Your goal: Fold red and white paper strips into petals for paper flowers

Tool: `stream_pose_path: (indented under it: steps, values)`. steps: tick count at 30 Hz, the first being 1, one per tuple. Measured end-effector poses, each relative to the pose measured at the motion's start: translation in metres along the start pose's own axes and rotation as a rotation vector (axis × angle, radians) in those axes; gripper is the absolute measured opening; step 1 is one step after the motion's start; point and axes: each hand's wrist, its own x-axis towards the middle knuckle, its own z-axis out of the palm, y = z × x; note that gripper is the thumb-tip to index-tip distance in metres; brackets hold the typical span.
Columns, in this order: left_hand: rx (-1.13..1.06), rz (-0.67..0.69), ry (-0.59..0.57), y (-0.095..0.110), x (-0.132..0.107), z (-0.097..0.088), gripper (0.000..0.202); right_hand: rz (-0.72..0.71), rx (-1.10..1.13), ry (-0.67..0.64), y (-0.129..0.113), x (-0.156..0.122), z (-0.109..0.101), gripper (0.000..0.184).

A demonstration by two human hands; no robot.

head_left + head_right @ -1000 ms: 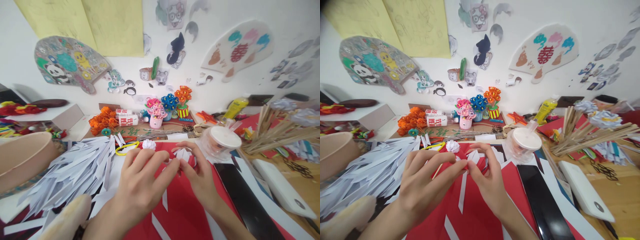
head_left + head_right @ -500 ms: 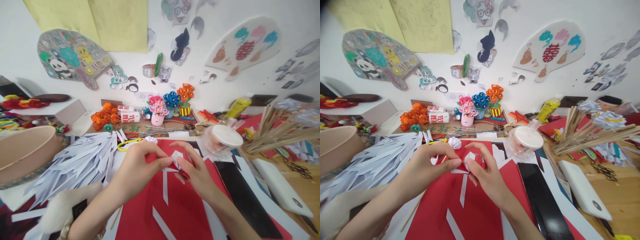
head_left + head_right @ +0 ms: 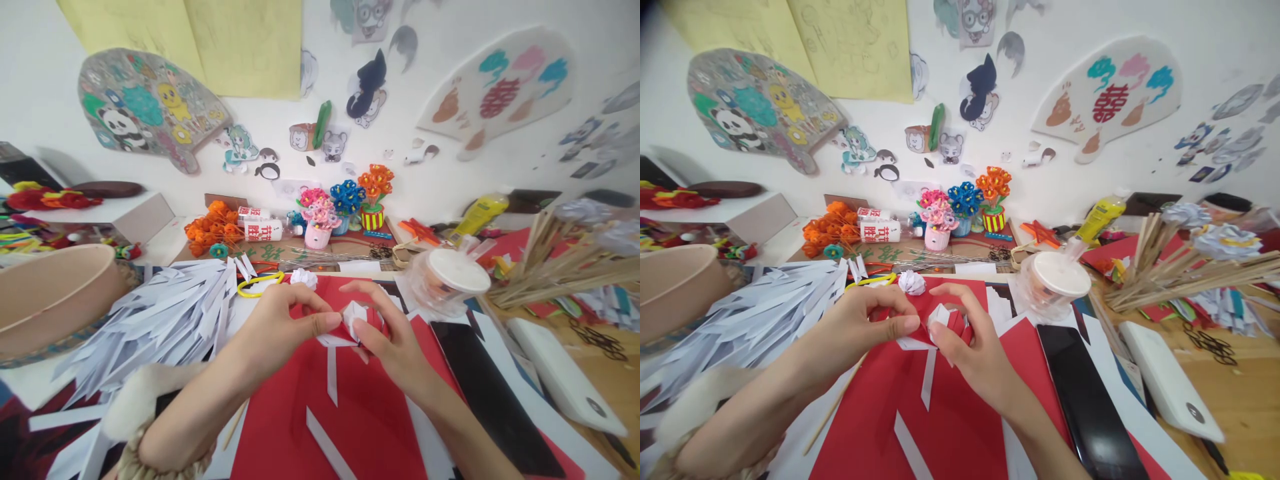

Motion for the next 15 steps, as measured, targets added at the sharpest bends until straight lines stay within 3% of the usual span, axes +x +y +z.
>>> stream_pose_path:
  steps: [5,11,15]
  values:
    - [-0.145,-0.1,-0.086,0.0013,-0.0001,0.0008,0.028,-0.032,-0.041,0.039,-0.0023,-0.0005,-0.0002,0.029]
    - [0.191,0.041,0.027,0.0092,-0.0023,-0.0039,0.02,-0.084,-0.1,0.152,0.0001,-0.0018,0.0024,0.03]
    - [0.215,0.028,0.025,0.0075,-0.0052,-0.0057,0.01,-0.09,-0.099,0.172,0.0004,-0.0022,0.0036,0.032]
